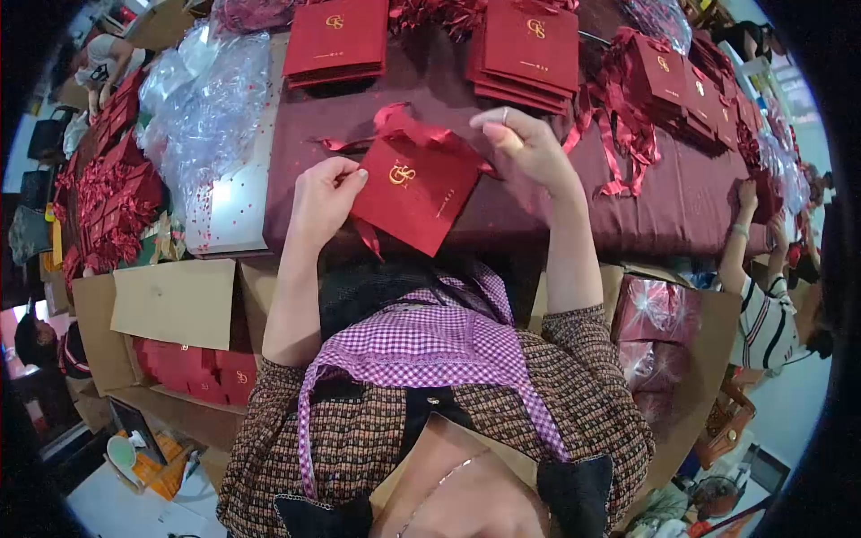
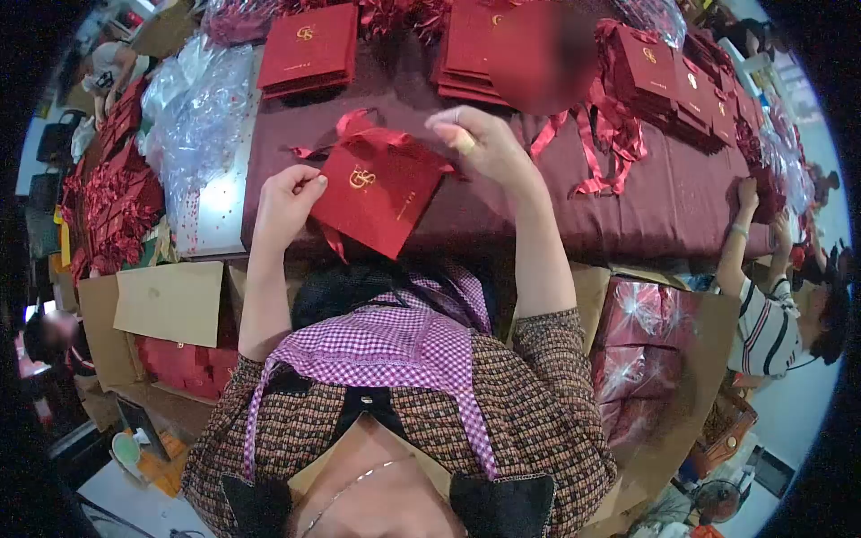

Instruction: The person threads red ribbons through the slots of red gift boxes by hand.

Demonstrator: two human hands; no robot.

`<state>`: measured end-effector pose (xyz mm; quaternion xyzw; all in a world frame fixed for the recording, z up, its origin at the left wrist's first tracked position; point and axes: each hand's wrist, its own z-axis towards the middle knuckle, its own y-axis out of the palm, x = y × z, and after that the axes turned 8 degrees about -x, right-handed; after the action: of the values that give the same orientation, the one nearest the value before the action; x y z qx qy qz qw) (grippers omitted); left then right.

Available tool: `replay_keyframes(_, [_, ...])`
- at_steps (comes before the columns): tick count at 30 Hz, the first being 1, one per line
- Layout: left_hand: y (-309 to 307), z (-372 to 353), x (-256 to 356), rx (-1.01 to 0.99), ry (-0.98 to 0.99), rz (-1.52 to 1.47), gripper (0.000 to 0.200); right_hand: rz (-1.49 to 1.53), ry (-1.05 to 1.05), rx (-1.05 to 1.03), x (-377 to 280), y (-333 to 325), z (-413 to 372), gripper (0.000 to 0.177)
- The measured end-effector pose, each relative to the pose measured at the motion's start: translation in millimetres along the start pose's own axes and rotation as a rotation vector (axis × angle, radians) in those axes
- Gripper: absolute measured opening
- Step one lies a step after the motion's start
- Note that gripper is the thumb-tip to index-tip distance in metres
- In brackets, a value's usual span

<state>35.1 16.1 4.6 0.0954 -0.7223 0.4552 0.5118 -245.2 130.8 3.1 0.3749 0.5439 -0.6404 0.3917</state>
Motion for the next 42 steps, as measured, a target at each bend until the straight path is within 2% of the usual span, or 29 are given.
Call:
replay_keyframes(1, [2,2,-6,0.003,0.038,-0.033,0.017,0.047,0.101,-0.008,-7,3,-9,0.025])
replay_keyframes(3, [3,3,-4,-0.011,0.023,-0.051,0.016,-0.314,-0.112,0.044,19,9,-16,0.029])
replay_keyframes(4, [3,4,-3,-0.017,0.005,-0.068,0.016,-0.314,-0.109,0.048,26,13,-20,0.029])
replay_keyframes(6, [4,6,-9,-0.031,0.012,-0.105,0.016,-0.552,-0.074,0.091,29,20,-27,0.023])
replay_keyframes(7, [4,6,-12,-0.039,0.015,-0.144,0.016,-0.576,-0.127,0.144,23,20,-29,0.017])
replay_keyframes(9, [6,7,-13,-0.028,0.018,-0.163,0.016,-0.154,0.135,0.234,20,22,-34,0.012])
replay_keyframes(10, [6,7,-14,-0.020,0.023,-0.186,0.016,-0.005,0.128,0.272,18,20,-35,0.010])
replay_keyframes(12, [9,8,-16,-0.012,0.008,-0.173,0.016,0.390,0.249,0.236,0,14,-38,0.014])
replay_keyframes(14, [14,11,-19,-0.005,0.003,-0.200,0.016,0.420,0.171,0.252,-11,13,-42,0.020])
replay_keyframes(17, [14,12,-19,-0.021,0.000,-0.202,0.015,0.924,0.059,0.124,-2,9,-51,0.030])
replay_keyframes(18, [14,13,-19,-0.021,-0.001,-0.202,0.015,0.924,0.059,0.123,-3,10,-52,0.030])
replay_keyframes(20, [15,13,-18,-0.031,-0.020,-0.227,0.015,1.030,-0.127,0.001,-9,14,-52,0.034])
replay_keyframes(22, [14,12,-15,-0.044,-0.033,-0.277,0.015,1.045,-0.111,-0.013,-18,18,-53,0.038])
replay_keyframes(24, [12,11,-13,-0.058,-0.050,-0.328,0.014,0.865,-0.091,0.110,-21,22,-53,0.032])
replay_keyframes(25, [11,11,-13,-0.090,-0.062,-0.411,0.014,0.870,-0.088,0.107,-18,23,-52,0.032])
replay_keyframes(27, [9,9,-12,-0.121,-0.080,-0.490,0.015,0.362,-0.079,0.181,-15,23,-49,0.022])
replay_keyframes(28, [8,8,-12,-0.177,-0.078,-0.588,0.019,0.260,-0.110,0.240,-20,27,-46,0.012])
replay_keyframes(30, [6,7,-13,-0.235,-0.080,-0.685,0.022,-0.068,-0.244,0.330,-24,37,-41,0.010])
replay_keyframes(33, [4,4,-13,-0.318,-0.014,-0.644,0.029,-0.364,-0.374,0.215,-35,53,-33,0.012])
replay_keyframes(36, [5,1,-4,-0.332,0.007,-0.665,0.031,-0.378,-0.390,0.087,-35,77,-28,0.012])
replay_keyframes(42, [4,-3,2,-0.322,0.007,-0.631,0.031,-0.417,-0.389,0.143,-33,102,-11,0.012])
